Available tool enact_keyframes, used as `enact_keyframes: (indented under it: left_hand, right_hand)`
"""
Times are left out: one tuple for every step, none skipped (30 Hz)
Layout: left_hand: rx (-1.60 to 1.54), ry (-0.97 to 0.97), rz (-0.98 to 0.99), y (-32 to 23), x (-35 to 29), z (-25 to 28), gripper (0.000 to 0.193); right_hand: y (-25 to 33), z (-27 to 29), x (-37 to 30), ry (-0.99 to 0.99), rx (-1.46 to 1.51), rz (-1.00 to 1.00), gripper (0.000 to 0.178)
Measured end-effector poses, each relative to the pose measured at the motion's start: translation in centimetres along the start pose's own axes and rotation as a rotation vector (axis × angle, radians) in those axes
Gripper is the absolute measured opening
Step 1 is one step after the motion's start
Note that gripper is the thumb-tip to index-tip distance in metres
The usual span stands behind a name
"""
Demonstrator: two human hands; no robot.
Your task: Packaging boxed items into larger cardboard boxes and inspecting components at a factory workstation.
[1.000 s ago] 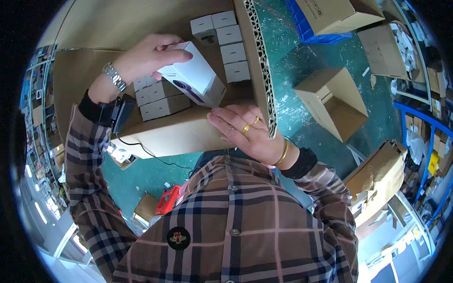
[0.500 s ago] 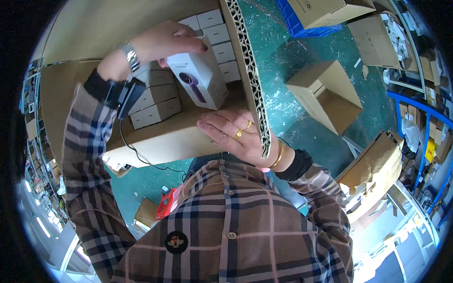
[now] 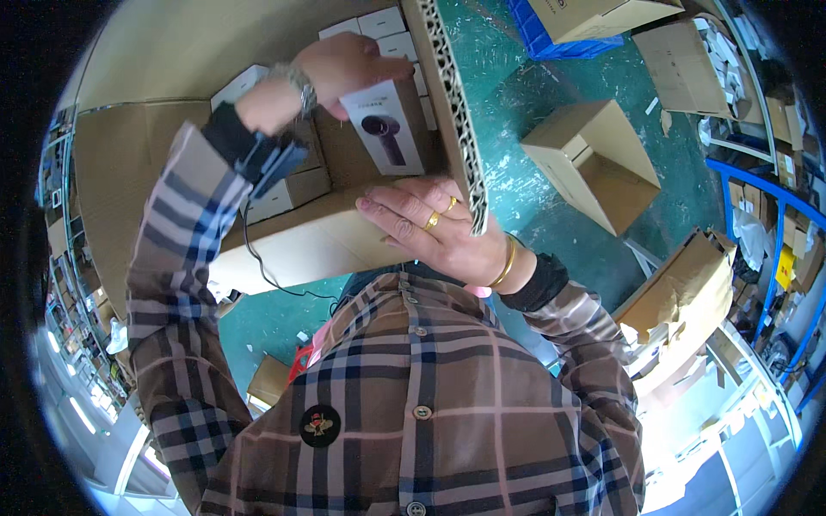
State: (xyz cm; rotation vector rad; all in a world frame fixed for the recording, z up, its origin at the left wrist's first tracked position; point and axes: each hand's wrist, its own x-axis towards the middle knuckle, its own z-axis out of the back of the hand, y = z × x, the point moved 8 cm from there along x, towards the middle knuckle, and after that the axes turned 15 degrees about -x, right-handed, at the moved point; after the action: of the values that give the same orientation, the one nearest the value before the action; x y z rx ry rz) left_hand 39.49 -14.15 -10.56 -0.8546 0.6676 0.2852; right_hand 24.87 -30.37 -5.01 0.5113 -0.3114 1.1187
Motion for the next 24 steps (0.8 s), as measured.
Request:
enact_keyframes:
  left_hand:
    - [0.005,0.009,-0.01,-0.3,-0.8,-0.7,0.064]
    - [-0.005,0.011,0.007,-0.4,-1.7,-1.4,0.071]
    - [-0.013,0.002,0.033,-0.2,-2.8,-1.5,0.077]
    - [-0.008,0.0,0.031,0.4,-3.5,-2.1,0.077]
    - [0.028,-0.018,-0.046,1.1,-4.1,-2.9,0.079]
    - [0.063,-0.037,-0.121,1.6,-4.6,-3.6,0.082]
    - [0.098,-0.054,-0.196,1.7,-4.8,-3.9,0.085]
    - [0.1,-0.056,-0.197,1.5,-5.0,-3.7,0.085]
    - [-0.087,0.044,-0.143,1.7,-5.0,-4.1,0.081]
    - [-0.275,0.146,-0.089,1.8,-5.0,-4.6,0.078]
    - [-0.462,0.249,-0.033,1.8,-5.1,-5.2,0.076]
    - [-0.461,0.253,-0.036,2.2,-4.5,-5.4,0.076]
    - [-0.527,0.277,-0.025,3.2,-3.7,-5.8,0.072]
    - [-0.593,0.303,-0.013,4.4,-2.9,-6.4,0.068]
    - [-0.658,0.33,0.001,4.6,-2.7,-6.9,0.064]
    - [-0.66,0.331,0.002,4.7,-2.4,-7.4,0.064]
    - [-0.564,0.308,0.005,4.9,-1.9,-8.0,0.059]
    - [-0.467,0.286,0.005,4.7,-1.6,-8.5,0.055]
    - [-0.37,0.264,0.006,4.9,-1.3,-8.9,0.052]
    - [-0.403,0.276,0.08,6.3,-0.1,-9.8,0.046]
    - [-0.434,0.265,0.162,8.3,1.0,-10.1,0.04]
    - [-0.435,0.253,0.164,9.8,2.2,-10.4,0.04]
    - [-0.243,0.38,0.16,9.8,2.6,-11.5,0.034]
    - [-0.048,0.504,0.154,10.2,2.8,-12.5,0.029]
  right_hand:
    - [-0.2,-0.1,-0.4,-0.002,-0.008,-0.011,0.062]
    - [-0.4,-0.1,-0.7,-0.002,-0.018,-0.02,0.062]
    - [-0.3,0.0,-0.7,0.001,-0.031,-0.009,0.061]
    - [-0.2,0.0,-0.8,0.005,-0.045,0.003,0.06]
    - [-0.1,0.0,-0.8,0.01,-0.057,0.016,0.059]
    - [-0.1,0.1,-0.8,0.006,-0.057,0.016,0.059]
    - [-0.1,0.2,-0.8,0.004,-0.058,0.019,0.059]
    - [-0.1,0.2,-0.8,0.003,-0.06,0.022,0.059]
    - [-0.1,0.2,-0.8,0.002,-0.062,0.024,0.059]
    - [-0.1,0.2,-0.8,0.002,-0.064,0.023,0.059]
    - [-0.1,0.2,-0.8,0.008,-0.067,0.023,0.059]
    - [-0.1,0.1,-0.9,0.014,-0.071,0.022,0.058]
    - [-0.1,0.1,-0.8,0.019,-0.071,0.027,0.058]
    - [-0.2,0.2,-0.8,0.021,-0.072,0.029,0.058]
    - [-0.2,0.2,-0.7,0.023,-0.074,0.028,0.058]
    - [-0.2,0.1,-0.7,0.025,-0.076,0.028,0.058]
    - [-0.2,0.1,-0.7,0.026,-0.077,0.027,0.058]
    - [-0.3,0.1,-0.7,0.028,-0.078,0.024,0.058]
    - [-0.3,0.2,-0.7,0.036,-0.076,0.02,0.058]
    - [-0.6,0.0,-0.8,0.049,-0.078,0.012,0.058]
    - [-0.5,0.1,-0.5,0.047,-0.07,0.02,0.058]
    - [-0.4,0.1,-0.3,0.041,-0.065,0.029,0.058]
    - [-0.3,0.1,-0.5,0.049,-0.063,0.02,0.058]
    - [-0.3,0.0,-0.7,0.057,-0.061,0.011,0.058]
